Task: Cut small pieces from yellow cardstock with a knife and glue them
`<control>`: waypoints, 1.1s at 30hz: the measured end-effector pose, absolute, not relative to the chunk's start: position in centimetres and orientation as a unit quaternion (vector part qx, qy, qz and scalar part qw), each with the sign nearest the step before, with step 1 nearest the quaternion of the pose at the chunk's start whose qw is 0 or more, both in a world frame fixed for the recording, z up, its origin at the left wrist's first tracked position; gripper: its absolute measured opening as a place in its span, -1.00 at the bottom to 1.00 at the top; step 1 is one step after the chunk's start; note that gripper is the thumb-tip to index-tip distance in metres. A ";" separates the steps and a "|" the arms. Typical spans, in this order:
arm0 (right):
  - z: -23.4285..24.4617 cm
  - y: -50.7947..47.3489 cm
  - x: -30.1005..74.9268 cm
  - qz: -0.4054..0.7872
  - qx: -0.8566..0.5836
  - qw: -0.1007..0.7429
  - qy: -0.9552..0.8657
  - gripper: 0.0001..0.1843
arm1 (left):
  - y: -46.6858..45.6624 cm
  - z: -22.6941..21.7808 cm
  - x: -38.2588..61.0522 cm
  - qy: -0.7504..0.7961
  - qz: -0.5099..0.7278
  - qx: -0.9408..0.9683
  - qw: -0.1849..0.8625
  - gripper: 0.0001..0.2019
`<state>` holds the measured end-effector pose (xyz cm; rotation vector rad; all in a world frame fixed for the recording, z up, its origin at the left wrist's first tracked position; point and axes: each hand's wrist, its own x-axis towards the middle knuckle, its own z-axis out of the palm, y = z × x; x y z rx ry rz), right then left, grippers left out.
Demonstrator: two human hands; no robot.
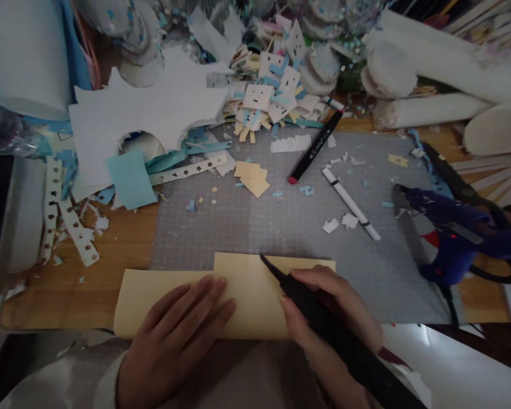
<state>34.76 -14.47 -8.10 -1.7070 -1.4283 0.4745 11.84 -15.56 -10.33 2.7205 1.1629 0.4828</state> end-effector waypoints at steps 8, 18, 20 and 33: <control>-7.0 -12.9 32.1 0.214 -0.659 0.375 -0.616 -0.80 | -15.0 -10.4 12.7 0.402 0.179 0.895 0.068 -0.66; -7.2 -12.2 29.1 0.246 -0.658 0.426 -0.570 -0.77 | -14.7 -10.1 12.0 0.364 0.165 0.912 0.089 -0.63; -7.2 -12.8 29.3 0.256 -0.656 0.429 -0.566 -0.75 | -14.8 -10.1 11.9 0.359 0.164 0.914 0.093 -0.63; -7.7 -13.2 29.6 0.269 -0.660 0.440 -0.546 -0.70 | -14.9 -10.0 11.7 0.362 0.165 0.912 0.102 -0.64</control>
